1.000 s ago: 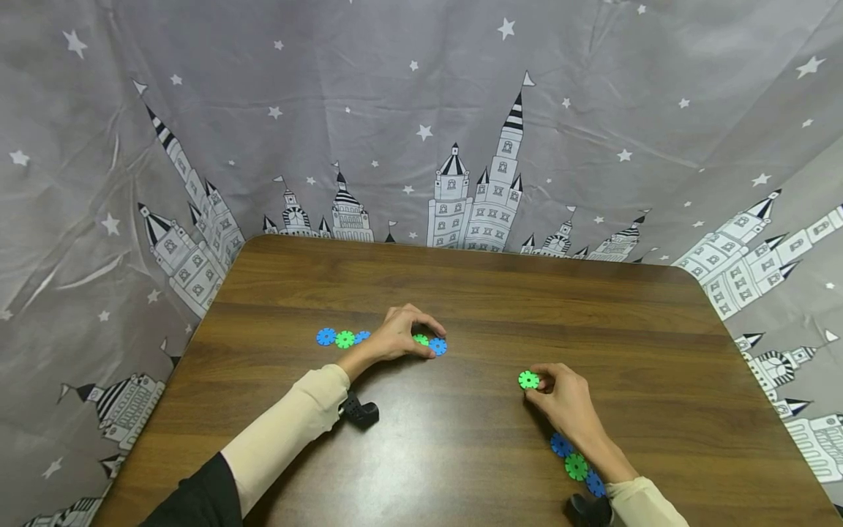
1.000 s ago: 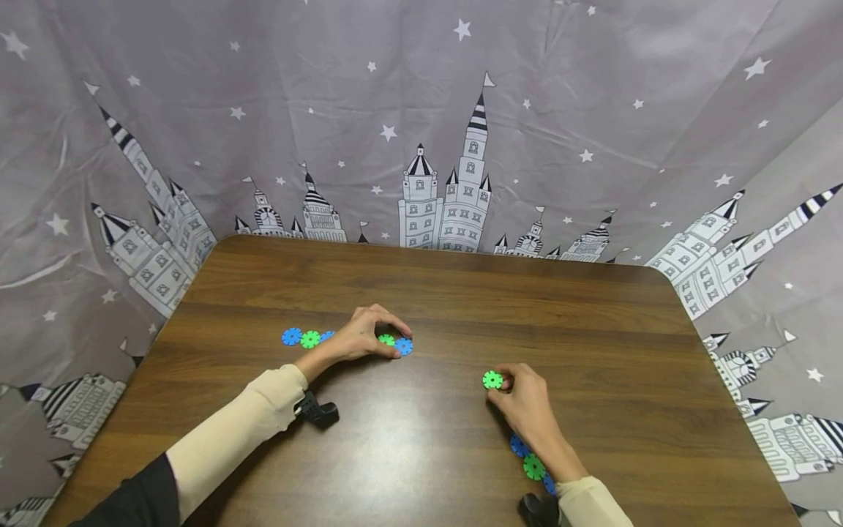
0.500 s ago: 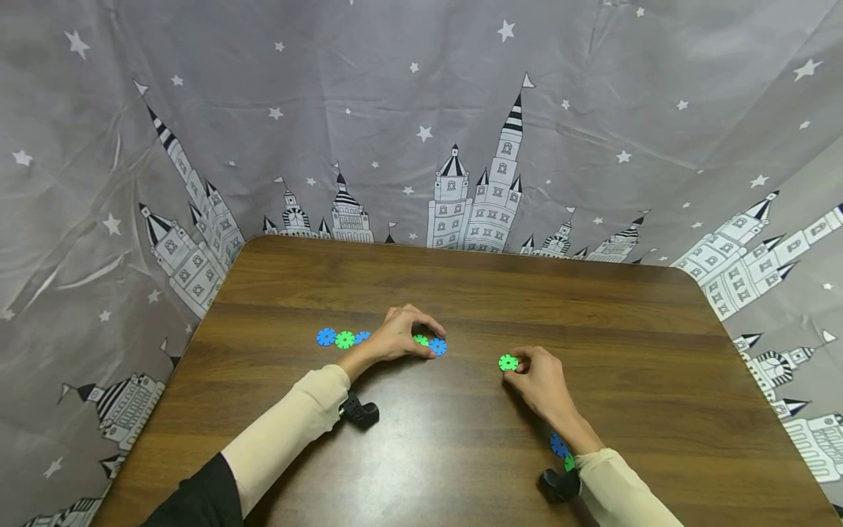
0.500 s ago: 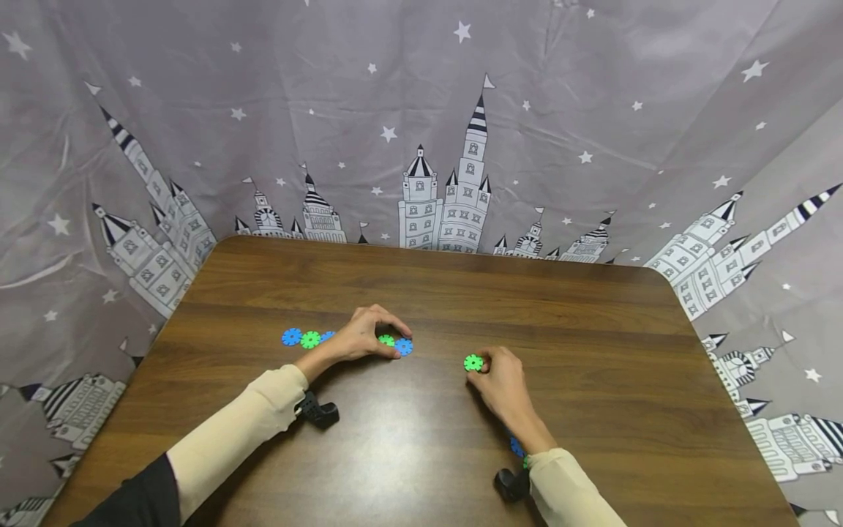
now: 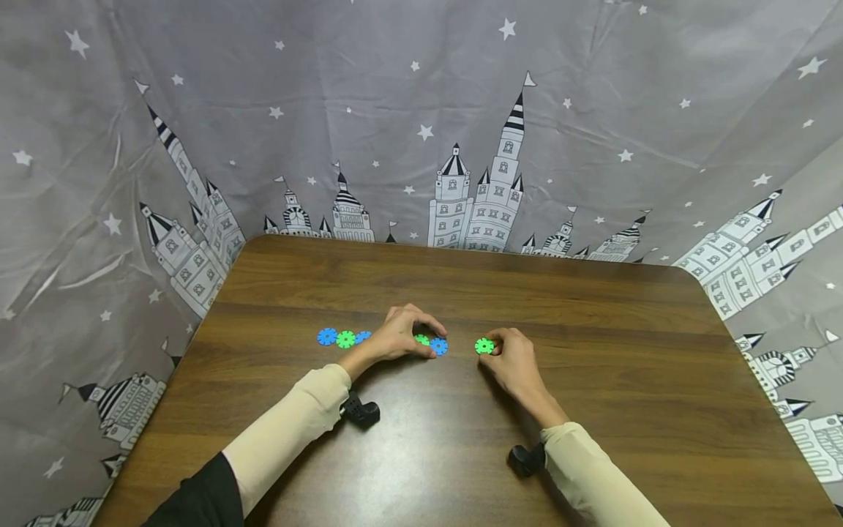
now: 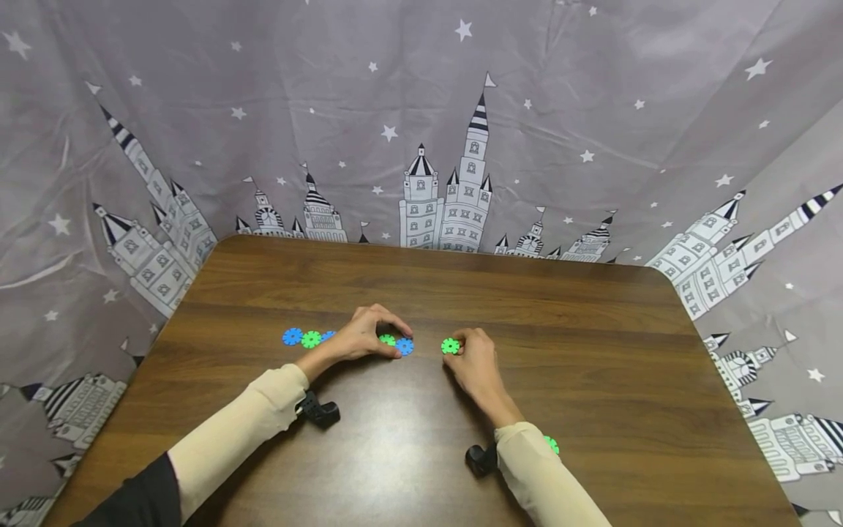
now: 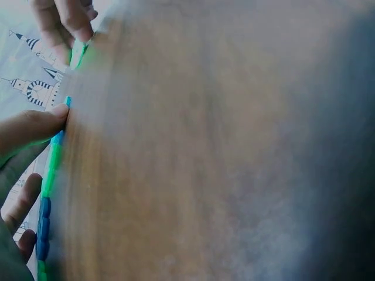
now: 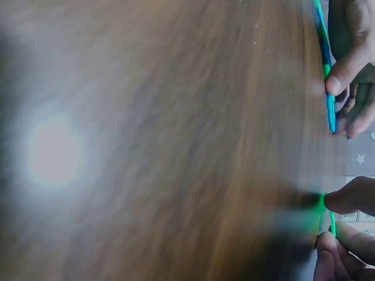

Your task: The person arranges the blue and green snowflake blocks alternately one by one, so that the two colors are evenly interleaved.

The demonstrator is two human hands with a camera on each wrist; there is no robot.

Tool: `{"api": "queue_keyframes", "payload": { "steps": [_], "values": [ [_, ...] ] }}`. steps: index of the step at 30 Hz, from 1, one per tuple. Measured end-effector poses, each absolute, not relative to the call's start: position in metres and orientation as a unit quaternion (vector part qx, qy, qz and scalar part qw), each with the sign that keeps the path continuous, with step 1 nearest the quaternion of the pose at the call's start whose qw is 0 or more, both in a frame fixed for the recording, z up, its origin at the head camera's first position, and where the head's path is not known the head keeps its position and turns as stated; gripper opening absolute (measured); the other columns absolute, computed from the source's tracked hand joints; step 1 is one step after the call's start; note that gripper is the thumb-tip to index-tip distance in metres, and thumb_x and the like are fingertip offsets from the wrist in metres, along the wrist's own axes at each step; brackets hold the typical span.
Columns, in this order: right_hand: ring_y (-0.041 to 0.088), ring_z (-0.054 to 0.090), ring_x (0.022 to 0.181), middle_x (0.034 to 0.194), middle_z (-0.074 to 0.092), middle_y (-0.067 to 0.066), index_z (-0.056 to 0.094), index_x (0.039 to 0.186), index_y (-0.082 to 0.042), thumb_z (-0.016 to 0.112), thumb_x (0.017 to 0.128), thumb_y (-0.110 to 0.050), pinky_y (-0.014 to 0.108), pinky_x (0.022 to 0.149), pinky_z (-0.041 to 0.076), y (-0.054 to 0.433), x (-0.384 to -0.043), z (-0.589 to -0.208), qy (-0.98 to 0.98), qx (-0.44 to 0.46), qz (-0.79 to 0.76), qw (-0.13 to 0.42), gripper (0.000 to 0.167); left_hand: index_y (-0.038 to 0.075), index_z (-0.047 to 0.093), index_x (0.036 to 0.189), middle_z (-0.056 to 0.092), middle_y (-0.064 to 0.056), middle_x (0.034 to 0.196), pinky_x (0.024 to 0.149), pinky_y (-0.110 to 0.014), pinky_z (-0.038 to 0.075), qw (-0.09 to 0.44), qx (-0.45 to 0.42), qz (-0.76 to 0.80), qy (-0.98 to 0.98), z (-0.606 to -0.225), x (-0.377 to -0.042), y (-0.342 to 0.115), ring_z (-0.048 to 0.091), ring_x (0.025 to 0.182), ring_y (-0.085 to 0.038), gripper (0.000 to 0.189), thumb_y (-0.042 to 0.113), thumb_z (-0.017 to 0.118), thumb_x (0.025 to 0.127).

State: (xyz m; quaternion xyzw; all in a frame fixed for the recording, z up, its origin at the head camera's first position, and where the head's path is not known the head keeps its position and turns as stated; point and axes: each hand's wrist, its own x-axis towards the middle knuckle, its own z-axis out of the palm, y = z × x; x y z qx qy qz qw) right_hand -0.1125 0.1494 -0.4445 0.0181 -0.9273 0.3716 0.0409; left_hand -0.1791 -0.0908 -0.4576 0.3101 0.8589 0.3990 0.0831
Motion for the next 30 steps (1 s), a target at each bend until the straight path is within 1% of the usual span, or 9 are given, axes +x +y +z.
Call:
{"api": "queue_keyframes", "payload": {
  "steps": [7, 16, 23, 30],
  "values": [
    [0.017, 0.058, 0.078, 0.092, 0.06, 0.012, 0.069, 0.104, 0.006, 0.076, 0.075, -0.003, 0.031, 0.072, 0.049, 0.135, -0.119, -0.444, -0.925, 0.026, 0.378, 0.028, 0.032, 0.02, 0.077, 0.103, 0.072, 0.01, 0.103, 0.096, -0.046, 0.024, 0.082, 0.31, 0.395, 0.861, -0.456, -0.178, -0.091, 0.05, 0.101, -0.017, 0.037, 0.02, 0.089, 0.068],
    [0.02, 0.059, 0.082, 0.096, 0.06, 0.013, 0.068, 0.109, 0.007, 0.076, 0.076, -0.002, 0.03, 0.073, 0.05, 0.127, -0.119, -0.444, -0.92, 0.043, 0.39, 0.018, 0.035, 0.021, 0.077, 0.103, 0.071, 0.01, 0.103, 0.096, -0.045, 0.024, 0.086, 0.302, 0.392, 0.865, -0.454, -0.176, -0.09, 0.05, 0.1, -0.016, 0.036, 0.021, 0.089, 0.069],
    [0.019, 0.057, 0.081, 0.092, 0.059, 0.01, 0.069, 0.104, 0.004, 0.076, 0.076, 0.0, 0.028, 0.073, 0.048, 0.121, -0.118, -0.445, -0.919, 0.072, 0.387, 0.01, 0.028, 0.019, 0.077, 0.103, 0.072, 0.009, 0.103, 0.097, -0.045, 0.024, 0.088, 0.3, 0.396, 0.863, -0.454, -0.176, -0.09, 0.05, 0.101, -0.017, 0.037, 0.019, 0.089, 0.068],
    [0.018, 0.056, 0.08, 0.089, 0.058, 0.008, 0.071, 0.102, 0.002, 0.076, 0.075, -0.001, 0.028, 0.072, 0.046, 0.117, -0.117, -0.447, -0.921, 0.078, 0.381, 0.018, 0.028, 0.019, 0.077, 0.102, 0.072, 0.01, 0.102, 0.096, -0.044, 0.024, 0.084, 0.303, 0.396, 0.863, -0.454, -0.177, -0.09, 0.05, 0.1, -0.017, 0.037, 0.021, 0.089, 0.067]
  ]
}}
